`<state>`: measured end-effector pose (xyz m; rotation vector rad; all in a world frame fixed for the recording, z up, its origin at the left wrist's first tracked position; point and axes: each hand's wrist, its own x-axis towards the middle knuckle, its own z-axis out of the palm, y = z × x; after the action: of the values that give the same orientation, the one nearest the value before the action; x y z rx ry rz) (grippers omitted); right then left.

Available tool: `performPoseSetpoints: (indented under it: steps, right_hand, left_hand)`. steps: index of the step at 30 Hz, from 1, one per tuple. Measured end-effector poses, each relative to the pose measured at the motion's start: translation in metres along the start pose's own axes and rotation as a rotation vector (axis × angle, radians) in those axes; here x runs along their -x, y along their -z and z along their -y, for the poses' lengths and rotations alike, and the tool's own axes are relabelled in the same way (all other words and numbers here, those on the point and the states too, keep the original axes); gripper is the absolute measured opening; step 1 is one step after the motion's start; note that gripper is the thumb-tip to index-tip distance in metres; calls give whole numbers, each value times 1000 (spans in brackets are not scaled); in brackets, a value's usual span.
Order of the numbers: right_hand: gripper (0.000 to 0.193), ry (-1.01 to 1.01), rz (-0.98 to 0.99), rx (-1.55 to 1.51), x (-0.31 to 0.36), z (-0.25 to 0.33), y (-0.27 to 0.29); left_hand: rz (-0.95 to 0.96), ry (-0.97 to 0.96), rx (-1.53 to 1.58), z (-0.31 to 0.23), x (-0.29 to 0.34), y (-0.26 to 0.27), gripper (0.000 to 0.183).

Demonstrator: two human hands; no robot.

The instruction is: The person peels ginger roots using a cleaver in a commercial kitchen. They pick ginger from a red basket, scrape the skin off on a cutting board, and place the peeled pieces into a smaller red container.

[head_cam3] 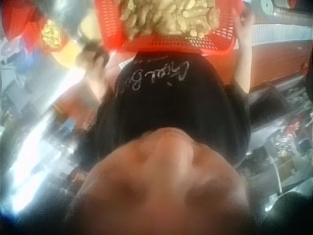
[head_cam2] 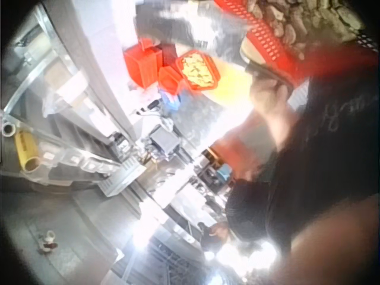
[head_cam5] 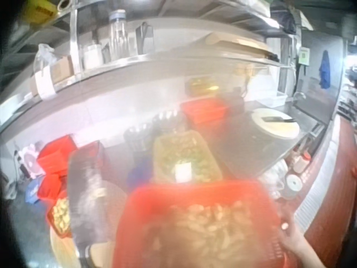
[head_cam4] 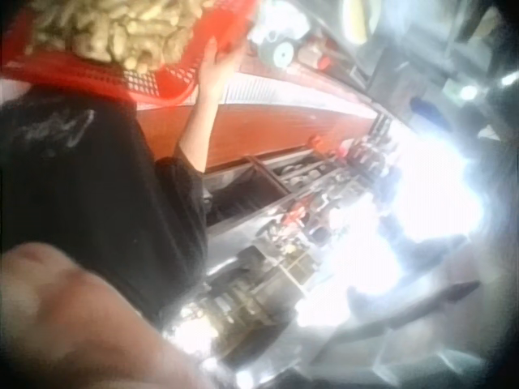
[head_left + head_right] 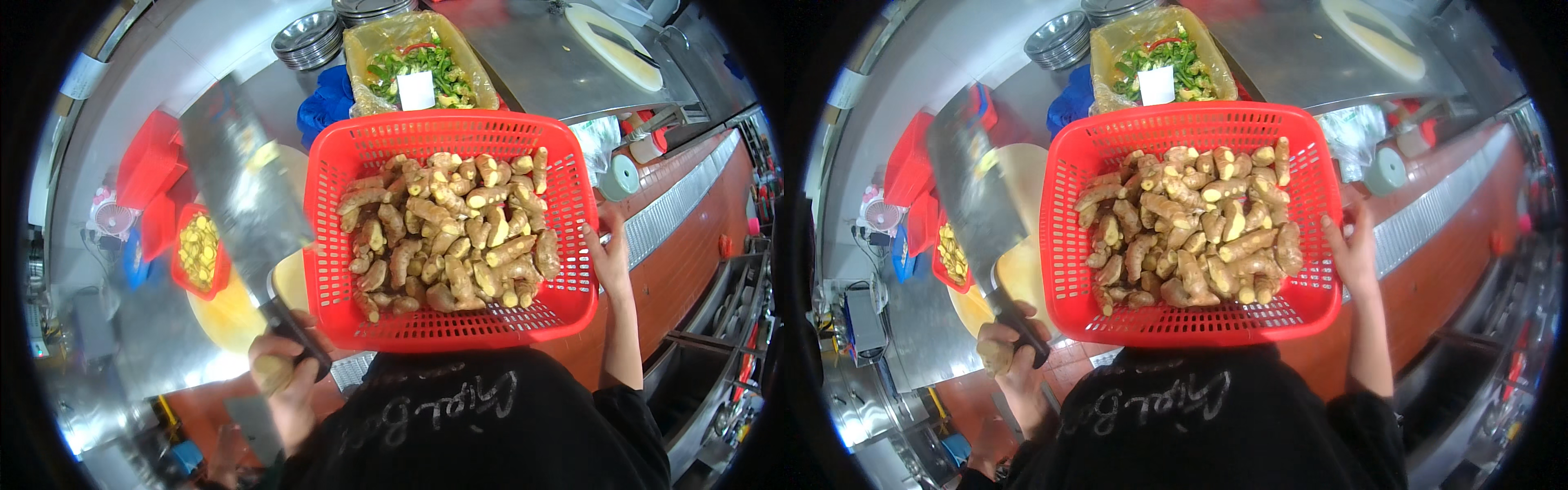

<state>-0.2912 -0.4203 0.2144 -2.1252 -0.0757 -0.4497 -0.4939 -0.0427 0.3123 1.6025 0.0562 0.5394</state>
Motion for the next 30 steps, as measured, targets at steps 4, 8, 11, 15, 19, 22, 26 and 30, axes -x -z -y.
performPoseSetpoints:
  steps: [4, 8, 11, 15, 19, 22, 26, 30]
  right_hand:
    - [36, 225, 159, -87, 5, 90, 25]
    - [43, 156, 819, -604, 34, 134, -3]
    - [59, -249, 729, -1199, 51, 160, -35]
    - [44, -473, 631, -1205, 45, 159, -55]
    - [27, -536, 482, -1209, 37, 149, -73]
    - [27, -501, 362, -1244, 23, 143, -67]
    - [37, -195, 363, -913, -6, 136, -35]
    - [28, -153, 455, -622, -35, 125, -25]
  left_hand:
    - [178, 25, 193, -4, -29, -49, 26]
    - [292, -125, -50, 12, -49, -97, 22]
    - [366, -286, -421, 21, -48, -109, 21]
    - [424, -407, -597, 36, -42, -117, 20]
    - [450, -740, -868, 40, -53, -121, 18]
    - [458, -401, -376, 47, -63, -115, 25]
    - [325, 542, 242, 47, -90, -102, 44]
    - [442, 692, 726, 45, -124, -99, 28]
